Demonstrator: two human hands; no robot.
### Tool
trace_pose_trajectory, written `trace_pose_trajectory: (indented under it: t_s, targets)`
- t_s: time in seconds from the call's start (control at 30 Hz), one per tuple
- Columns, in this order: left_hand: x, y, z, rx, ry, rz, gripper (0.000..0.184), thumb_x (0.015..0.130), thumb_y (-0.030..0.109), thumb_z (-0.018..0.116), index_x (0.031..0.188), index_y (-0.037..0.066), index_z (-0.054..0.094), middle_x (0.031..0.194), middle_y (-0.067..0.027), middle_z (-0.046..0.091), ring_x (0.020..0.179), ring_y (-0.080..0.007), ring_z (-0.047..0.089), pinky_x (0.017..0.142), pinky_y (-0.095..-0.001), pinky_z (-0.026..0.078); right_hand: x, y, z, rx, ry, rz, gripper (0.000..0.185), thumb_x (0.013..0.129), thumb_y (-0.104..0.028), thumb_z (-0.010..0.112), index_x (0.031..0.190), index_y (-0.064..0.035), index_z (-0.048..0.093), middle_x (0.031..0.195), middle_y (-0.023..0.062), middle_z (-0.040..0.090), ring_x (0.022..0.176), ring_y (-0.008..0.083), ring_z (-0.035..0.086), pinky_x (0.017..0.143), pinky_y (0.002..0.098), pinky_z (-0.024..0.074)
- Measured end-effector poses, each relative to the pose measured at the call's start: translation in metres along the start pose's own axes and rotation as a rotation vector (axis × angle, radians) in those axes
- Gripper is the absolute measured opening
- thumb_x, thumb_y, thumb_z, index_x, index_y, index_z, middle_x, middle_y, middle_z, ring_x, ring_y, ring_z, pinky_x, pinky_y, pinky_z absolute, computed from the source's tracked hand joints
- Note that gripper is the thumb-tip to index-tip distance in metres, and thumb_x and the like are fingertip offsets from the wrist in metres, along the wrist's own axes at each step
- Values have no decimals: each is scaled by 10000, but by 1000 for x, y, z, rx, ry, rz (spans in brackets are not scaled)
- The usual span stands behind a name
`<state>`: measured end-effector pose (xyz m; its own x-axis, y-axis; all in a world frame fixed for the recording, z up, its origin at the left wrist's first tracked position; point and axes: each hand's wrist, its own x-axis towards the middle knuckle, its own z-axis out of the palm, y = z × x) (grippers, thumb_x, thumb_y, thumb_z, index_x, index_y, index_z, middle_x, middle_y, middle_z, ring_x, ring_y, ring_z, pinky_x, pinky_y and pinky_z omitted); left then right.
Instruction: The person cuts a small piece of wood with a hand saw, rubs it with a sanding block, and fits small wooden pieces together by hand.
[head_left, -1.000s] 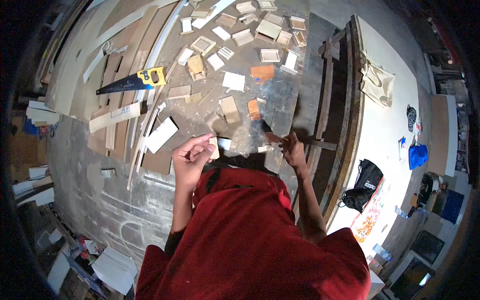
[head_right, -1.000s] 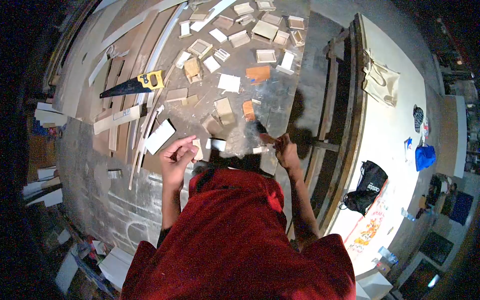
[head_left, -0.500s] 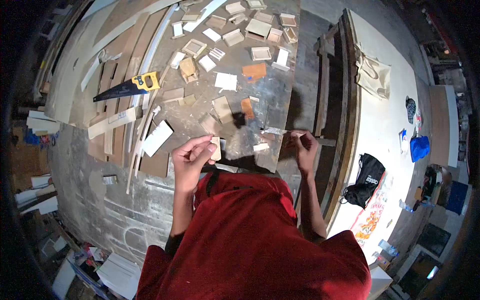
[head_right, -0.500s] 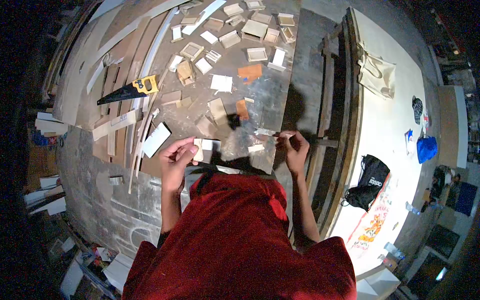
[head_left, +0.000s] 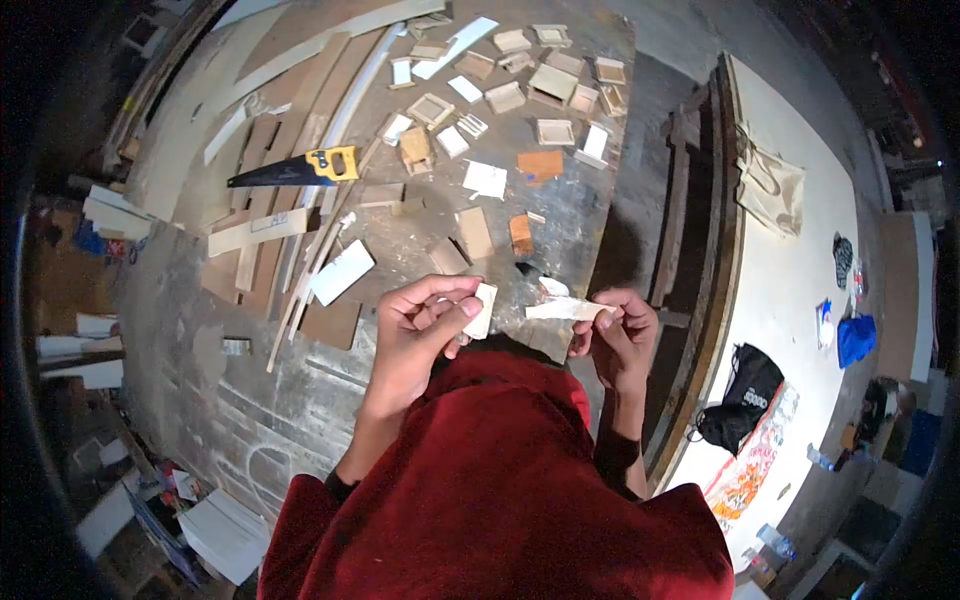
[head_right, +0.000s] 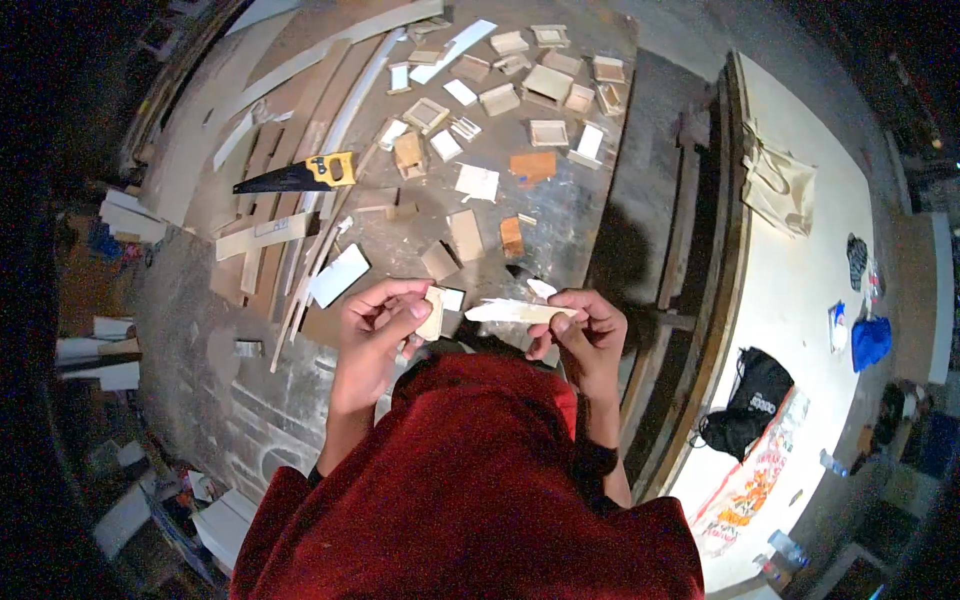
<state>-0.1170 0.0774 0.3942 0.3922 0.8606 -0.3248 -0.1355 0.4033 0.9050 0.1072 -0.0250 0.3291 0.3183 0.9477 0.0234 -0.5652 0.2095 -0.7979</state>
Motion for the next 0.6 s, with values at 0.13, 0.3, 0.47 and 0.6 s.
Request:
trace_pose_trajectory:
  t_s: [0.13,0.3,0.47,0.6]
  targets:
    - [-12,7,-2,-60,2,41,202,874,13,696,1074,-13,681,855,-28,680,668,-37,580,518,-190,463,0,-3,10,-18,-41,16,269,947,-55,589,1189,62,603,800,158,681,612,213,657,581,370,576]
    - [-18,13,-3,-96,-95,121,236,880,-25,671,1115,-21,656,936,-49,674,728,-60,604,585,-210,500,2,-9,16,-74,-79,-35,333,916,-107,668,1192,68,607,775,120,664,611,184,649,561,337,580]
    - [-21,25,7,-28,-84,157,239,871,-42,672,1109,-28,659,895,-44,677,719,-45,595,582,-206,497,1,-16,20,-217,-31,-69,290,901,-135,702,1097,67,633,724,84,639,583,139,633,513,269,514]
    - [-19,25,6,93,-92,247,230,871,-44,672,1101,-36,663,850,-37,681,679,-28,577,558,-191,487,1,-20,30,-125,-71,-138,279,890,-138,711,1051,74,629,791,98,635,572,137,624,505,246,488]
